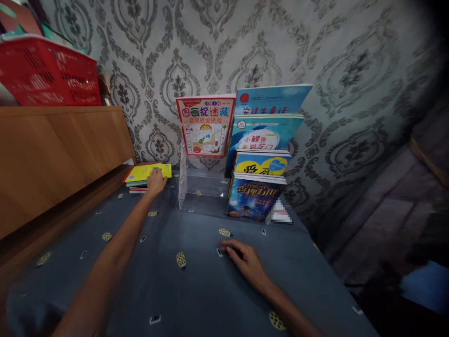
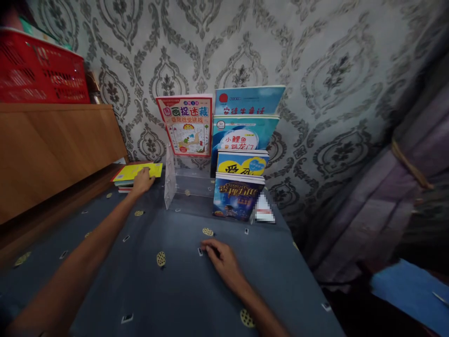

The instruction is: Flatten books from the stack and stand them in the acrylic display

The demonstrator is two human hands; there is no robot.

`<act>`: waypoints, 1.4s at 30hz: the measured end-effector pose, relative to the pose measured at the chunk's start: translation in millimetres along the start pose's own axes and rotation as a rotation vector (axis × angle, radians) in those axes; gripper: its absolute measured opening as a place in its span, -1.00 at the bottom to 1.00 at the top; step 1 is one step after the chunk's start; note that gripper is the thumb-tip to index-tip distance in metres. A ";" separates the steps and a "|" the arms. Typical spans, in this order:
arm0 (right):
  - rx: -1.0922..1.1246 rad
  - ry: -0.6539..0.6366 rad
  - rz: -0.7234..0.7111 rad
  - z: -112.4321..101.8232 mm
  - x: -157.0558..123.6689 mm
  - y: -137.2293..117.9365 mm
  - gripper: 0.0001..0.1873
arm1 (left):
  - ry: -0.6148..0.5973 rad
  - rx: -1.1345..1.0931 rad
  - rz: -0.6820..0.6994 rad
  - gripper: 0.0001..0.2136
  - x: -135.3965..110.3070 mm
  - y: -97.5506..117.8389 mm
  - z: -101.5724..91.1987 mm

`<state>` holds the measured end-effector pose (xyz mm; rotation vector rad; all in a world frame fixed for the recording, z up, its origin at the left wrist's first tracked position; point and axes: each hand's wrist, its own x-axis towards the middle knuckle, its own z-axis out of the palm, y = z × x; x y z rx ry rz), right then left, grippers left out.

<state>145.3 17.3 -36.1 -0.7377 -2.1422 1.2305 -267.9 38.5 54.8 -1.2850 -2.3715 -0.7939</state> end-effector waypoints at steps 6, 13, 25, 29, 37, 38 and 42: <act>-0.016 -0.007 -0.006 -0.7 -0.7 0.0 -0.53 | -0.122 0.246 0.001 -0.46 -1.2 6.8 20.9; -0.055 -0.024 -0.019 -1.9 -1.2 -1.1 -0.59 | -0.188 0.407 0.084 -0.62 4.1 5.5 13.9; -0.116 -0.025 -0.090 -0.6 -3.9 -1.5 -0.61 | -0.222 0.519 0.237 -0.63 -42.4 -23.2 -28.1; -0.138 -0.031 -0.098 0.1 -5.1 1.4 -0.62 | -0.212 0.524 0.258 -0.63 -68.5 -28.8 -39.9; -0.176 -0.029 -0.144 1.0 -6.1 -0.6 -0.66 | -0.229 0.568 0.333 -0.57 -136.3 -47.6 -49.3; -0.178 -0.024 -0.150 0.8 -6.1 -1.8 -0.67 | -0.245 0.572 0.344 -0.58 -146.1 -48.2 -51.6; -0.181 -0.024 -0.160 0.5 -6.1 -5.0 -0.68 | -0.337 0.543 0.428 -0.62 -181.9 -45.9 -68.2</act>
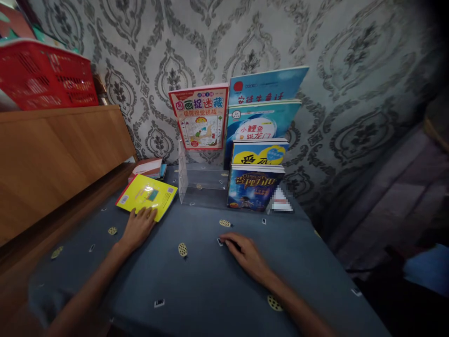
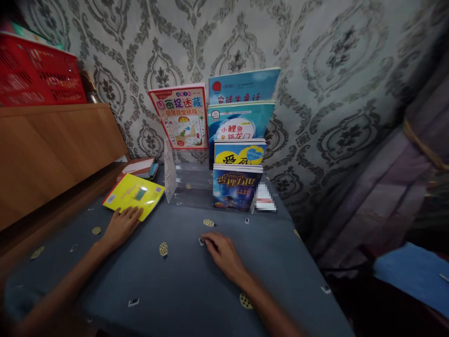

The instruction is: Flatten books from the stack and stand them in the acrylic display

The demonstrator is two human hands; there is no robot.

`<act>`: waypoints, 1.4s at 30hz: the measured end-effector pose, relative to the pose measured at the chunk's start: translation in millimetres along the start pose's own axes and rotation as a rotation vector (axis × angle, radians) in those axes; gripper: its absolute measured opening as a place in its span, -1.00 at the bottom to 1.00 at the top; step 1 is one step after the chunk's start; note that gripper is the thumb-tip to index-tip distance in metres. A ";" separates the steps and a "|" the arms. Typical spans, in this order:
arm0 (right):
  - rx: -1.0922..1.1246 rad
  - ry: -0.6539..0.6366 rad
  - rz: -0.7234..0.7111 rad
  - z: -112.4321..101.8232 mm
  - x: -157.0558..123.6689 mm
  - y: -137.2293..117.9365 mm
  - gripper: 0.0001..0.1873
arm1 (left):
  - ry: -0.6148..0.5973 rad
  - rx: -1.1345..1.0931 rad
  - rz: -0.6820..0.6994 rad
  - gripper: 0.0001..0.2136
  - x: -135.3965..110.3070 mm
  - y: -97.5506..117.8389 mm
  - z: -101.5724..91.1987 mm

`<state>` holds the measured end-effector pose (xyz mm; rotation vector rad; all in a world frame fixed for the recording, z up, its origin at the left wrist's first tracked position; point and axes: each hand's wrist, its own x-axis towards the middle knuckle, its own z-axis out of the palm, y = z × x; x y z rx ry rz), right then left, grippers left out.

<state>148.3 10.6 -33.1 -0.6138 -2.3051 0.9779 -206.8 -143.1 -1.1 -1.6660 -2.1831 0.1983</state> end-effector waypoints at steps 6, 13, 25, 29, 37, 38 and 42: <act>0.007 -0.015 0.013 -0.9 0.8 -3.0 -0.69 | -0.187 -0.286 0.060 -0.61 -4.7 -19.0 -12.1; -0.020 -0.006 -0.001 -0.2 -0.3 -2.9 -0.69 | -0.138 -0.351 -0.424 -0.45 51.5 -73.7 21.5; -0.047 -0.032 -0.037 -0.5 -0.4 -7.5 -0.68 | -0.282 -0.290 -0.477 -0.40 45.8 -72.6 48.1; -0.049 -0.024 -0.063 -0.1 -0.8 -6.3 -0.69 | -0.246 -0.269 -0.482 -0.39 37.2 -69.7 46.0; -0.087 -0.025 -0.090 1.0 -2.2 -3.3 -0.71 | -0.222 -0.288 -0.571 -0.35 14.5 -55.7 41.9; -0.096 -0.026 -0.094 1.0 -2.3 -3.1 -0.71 | -0.215 -0.288 -0.584 -0.34 10.9 -52.9 40.8; -0.111 -0.028 -0.120 0.4 -2.9 -3.8 -0.71 | -0.211 -0.285 -0.595 -0.36 -1.9 -41.4 33.5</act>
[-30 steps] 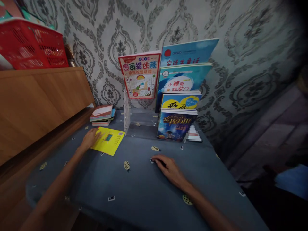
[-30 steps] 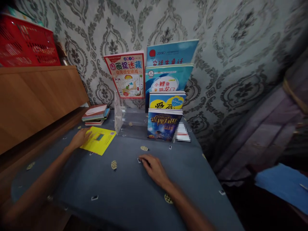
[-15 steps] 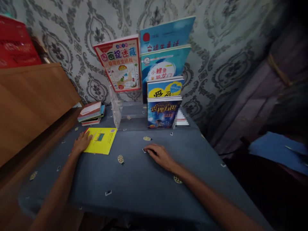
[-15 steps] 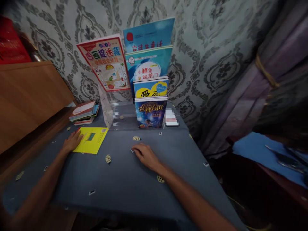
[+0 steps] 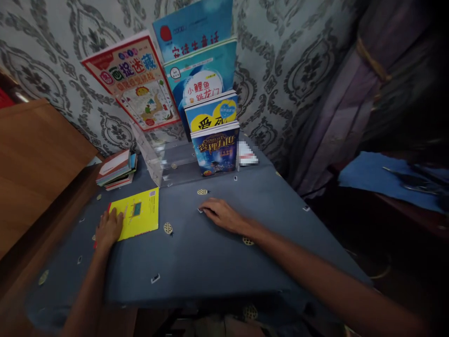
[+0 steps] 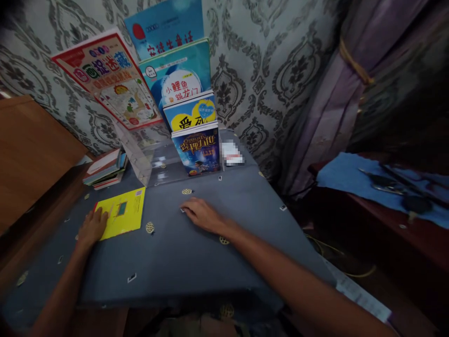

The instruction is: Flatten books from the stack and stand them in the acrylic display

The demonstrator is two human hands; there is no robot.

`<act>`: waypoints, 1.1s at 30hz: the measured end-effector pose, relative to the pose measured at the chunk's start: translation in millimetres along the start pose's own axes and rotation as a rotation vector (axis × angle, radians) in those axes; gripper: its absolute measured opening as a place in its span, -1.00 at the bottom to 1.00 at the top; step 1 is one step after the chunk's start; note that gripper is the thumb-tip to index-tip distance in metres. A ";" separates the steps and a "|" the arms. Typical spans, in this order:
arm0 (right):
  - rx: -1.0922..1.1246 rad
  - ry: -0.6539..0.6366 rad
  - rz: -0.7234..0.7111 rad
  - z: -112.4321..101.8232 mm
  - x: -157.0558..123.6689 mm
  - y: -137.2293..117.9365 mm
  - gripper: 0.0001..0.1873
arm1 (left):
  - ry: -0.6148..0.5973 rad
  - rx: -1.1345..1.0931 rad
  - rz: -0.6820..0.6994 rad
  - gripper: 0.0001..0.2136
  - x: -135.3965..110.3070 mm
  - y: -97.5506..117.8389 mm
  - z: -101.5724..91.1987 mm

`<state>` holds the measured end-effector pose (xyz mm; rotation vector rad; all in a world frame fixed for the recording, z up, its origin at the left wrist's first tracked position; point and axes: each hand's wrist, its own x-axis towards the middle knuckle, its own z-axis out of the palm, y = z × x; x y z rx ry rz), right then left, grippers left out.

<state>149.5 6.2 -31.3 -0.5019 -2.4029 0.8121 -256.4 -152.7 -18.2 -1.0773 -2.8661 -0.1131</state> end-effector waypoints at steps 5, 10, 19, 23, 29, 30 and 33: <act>-0.004 0.012 -0.003 0.8 -0.6 -0.4 -0.72 | -0.022 0.019 0.036 -0.36 -20.8 6.1 -4.1; -0.038 0.015 -0.028 4.7 -0.8 2.8 -0.72 | -0.007 0.052 0.042 -0.39 -41.8 16.3 -0.9; -0.046 0.062 -0.165 0.8 -7.0 -16.4 -0.76 | 0.027 0.039 0.109 -0.42 -82.1 61.5 4.2; -0.069 -0.002 -0.210 -1.2 -9.9 -24.0 -0.75 | 0.054 0.030 0.144 -0.43 -96.2 83.8 5.8; -0.106 -0.110 -0.229 1.3 -14.0 -33.5 -0.77 | 0.098 0.119 0.220 -0.47 -112.0 113.7 -0.7; -0.114 -0.127 -0.234 1.8 -14.3 -34.6 -0.77 | 0.091 0.149 0.236 -0.48 -115.7 119.5 -4.5; -0.144 -0.171 -0.245 1.2 -14.5 -37.9 -0.80 | 0.024 0.211 0.260 -0.49 -130.2 138.3 -19.5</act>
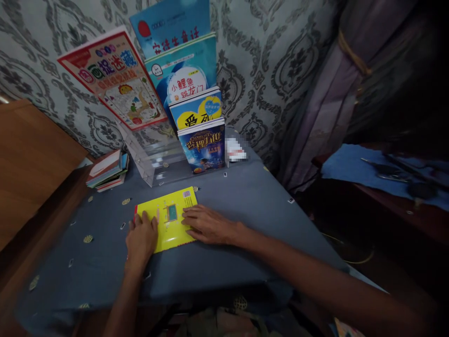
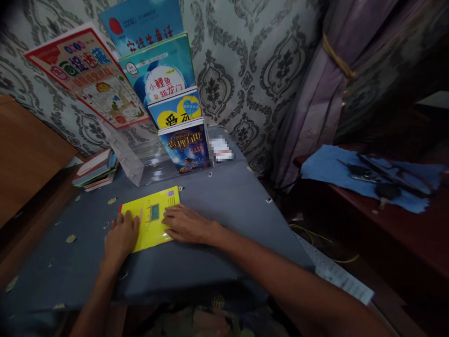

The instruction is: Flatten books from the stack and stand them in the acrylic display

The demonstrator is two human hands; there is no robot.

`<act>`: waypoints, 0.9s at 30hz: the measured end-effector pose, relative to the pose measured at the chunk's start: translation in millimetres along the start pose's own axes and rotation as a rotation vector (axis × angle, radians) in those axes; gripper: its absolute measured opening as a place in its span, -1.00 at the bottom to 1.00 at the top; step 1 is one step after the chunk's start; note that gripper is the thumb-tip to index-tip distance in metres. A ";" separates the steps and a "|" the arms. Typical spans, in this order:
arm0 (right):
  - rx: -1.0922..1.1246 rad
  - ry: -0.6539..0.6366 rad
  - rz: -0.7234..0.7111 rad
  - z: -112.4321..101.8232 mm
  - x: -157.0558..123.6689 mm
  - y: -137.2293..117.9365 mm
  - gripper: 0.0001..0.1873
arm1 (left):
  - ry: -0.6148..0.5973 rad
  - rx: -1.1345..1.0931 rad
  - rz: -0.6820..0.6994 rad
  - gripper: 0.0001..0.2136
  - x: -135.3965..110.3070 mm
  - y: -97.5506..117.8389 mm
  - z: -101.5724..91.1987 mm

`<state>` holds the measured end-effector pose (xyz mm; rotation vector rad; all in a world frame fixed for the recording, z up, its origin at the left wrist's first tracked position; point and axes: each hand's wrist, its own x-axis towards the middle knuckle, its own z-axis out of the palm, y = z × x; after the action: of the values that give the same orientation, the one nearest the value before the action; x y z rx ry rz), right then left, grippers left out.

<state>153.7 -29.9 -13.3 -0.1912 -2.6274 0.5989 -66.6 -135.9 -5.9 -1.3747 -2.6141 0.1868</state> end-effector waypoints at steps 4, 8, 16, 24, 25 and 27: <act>-0.072 -0.075 0.027 -5.1 1.5 -3.5 -0.81 | -0.045 0.012 0.068 -0.53 -12.5 23.3 -26.9; -0.167 -0.092 0.070 -8.6 2.6 -5.1 -0.78 | -0.112 0.014 0.146 -0.63 -15.8 40.3 -45.6; -0.239 -0.105 0.148 -17.2 5.2 -4.0 -0.82 | -0.150 -0.030 0.323 -0.69 -12.5 72.4 -59.2; -0.296 -0.067 0.225 -14.1 3.1 11.2 -0.71 | -0.109 -0.109 0.464 -0.71 -11.0 90.7 -59.5; -0.296 -0.065 0.230 -13.6 2.4 13.8 -0.70 | -0.095 -0.128 0.474 -0.71 -10.4 92.0 -58.3; -0.291 -0.061 0.242 -13.6 0.9 18.6 -0.70 | -0.065 -0.163 0.485 -0.71 -8.4 94.2 -55.8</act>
<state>159.7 -7.9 -10.1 -0.5942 -2.7629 0.2967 25.8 -88.3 29.3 -2.0758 -2.3376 0.0825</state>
